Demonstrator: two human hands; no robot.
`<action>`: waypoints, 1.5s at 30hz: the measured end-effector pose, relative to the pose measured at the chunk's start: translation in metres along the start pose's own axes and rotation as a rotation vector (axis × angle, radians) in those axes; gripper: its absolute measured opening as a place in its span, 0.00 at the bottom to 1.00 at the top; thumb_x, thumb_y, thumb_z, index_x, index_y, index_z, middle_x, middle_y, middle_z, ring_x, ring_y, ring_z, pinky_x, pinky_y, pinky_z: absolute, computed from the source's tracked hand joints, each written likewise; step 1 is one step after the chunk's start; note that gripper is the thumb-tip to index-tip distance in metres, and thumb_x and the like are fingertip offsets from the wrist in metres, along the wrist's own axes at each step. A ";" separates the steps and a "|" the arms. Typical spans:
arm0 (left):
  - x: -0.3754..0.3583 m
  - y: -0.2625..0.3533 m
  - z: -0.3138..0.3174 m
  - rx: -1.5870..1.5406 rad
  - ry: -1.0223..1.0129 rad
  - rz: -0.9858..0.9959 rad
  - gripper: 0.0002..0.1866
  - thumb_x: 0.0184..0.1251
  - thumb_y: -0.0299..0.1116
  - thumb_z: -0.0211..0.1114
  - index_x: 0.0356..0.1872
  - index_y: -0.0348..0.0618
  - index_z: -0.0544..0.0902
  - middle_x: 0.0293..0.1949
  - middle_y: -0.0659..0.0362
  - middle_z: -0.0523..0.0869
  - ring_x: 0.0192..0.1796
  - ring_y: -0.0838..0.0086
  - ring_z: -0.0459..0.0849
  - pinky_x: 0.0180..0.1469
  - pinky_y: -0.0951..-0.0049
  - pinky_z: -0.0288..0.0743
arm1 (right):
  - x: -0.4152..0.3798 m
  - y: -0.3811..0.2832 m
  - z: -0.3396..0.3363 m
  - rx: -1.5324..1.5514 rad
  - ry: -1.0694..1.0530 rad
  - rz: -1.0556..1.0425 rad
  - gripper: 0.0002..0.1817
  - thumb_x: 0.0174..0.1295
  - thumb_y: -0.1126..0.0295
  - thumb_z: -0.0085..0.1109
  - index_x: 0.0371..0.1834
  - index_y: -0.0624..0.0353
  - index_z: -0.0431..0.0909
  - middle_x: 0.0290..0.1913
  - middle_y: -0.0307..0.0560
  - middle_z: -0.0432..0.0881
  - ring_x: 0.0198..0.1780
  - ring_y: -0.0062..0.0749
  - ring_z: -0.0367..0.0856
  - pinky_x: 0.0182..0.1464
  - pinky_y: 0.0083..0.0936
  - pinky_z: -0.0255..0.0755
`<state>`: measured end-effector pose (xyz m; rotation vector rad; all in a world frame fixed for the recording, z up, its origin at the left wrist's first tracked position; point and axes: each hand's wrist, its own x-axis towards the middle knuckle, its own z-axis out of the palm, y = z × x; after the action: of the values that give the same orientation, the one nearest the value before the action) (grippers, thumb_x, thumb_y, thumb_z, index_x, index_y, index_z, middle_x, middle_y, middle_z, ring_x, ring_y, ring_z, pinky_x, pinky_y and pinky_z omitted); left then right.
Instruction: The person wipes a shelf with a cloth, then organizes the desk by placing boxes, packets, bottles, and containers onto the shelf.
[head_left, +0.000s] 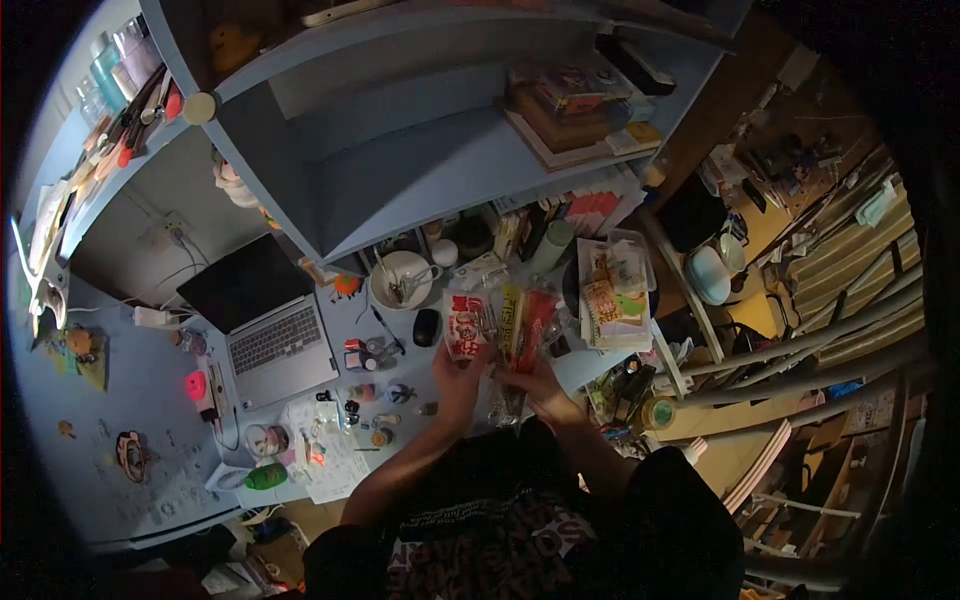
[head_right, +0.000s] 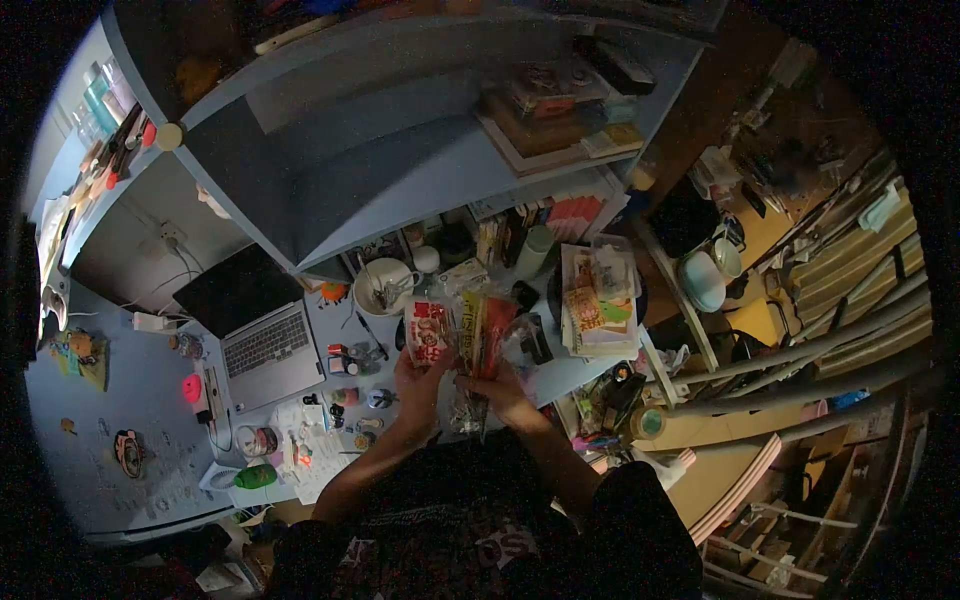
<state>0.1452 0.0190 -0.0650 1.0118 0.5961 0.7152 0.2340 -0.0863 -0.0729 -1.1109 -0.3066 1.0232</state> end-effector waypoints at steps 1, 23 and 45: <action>0.002 0.000 -0.002 0.002 -0.007 -0.002 0.14 0.60 0.30 0.66 0.45 0.41 0.76 0.39 0.61 0.83 0.39 0.78 0.80 0.41 0.73 0.72 | 0.002 0.007 -0.004 -0.074 0.046 -0.025 0.19 0.53 0.75 0.66 0.50 0.60 0.74 0.44 0.41 0.80 0.44 0.28 0.78 0.44 0.27 0.72; 0.001 0.025 0.012 0.282 -0.109 0.016 0.14 0.57 0.27 0.67 0.43 0.36 0.78 0.34 0.59 0.84 0.34 0.79 0.81 0.34 0.75 0.75 | 0.004 0.020 -0.004 0.496 0.043 0.232 0.20 0.64 0.67 0.54 0.58 0.59 0.66 0.43 0.38 0.77 0.38 0.23 0.76 0.39 0.21 0.70; -0.005 -0.001 -0.006 0.693 -0.093 0.522 0.05 0.69 0.29 0.53 0.34 0.39 0.72 0.29 0.65 0.73 0.31 0.82 0.71 0.33 0.80 0.65 | 0.002 0.033 -0.004 0.155 0.176 0.059 0.16 0.64 0.67 0.52 0.54 0.58 0.71 0.39 0.40 0.81 0.40 0.22 0.78 0.40 0.22 0.73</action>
<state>0.1380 0.0185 -0.0675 1.8778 0.5073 0.9322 0.2210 -0.0847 -0.1035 -1.0657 -0.0528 0.9772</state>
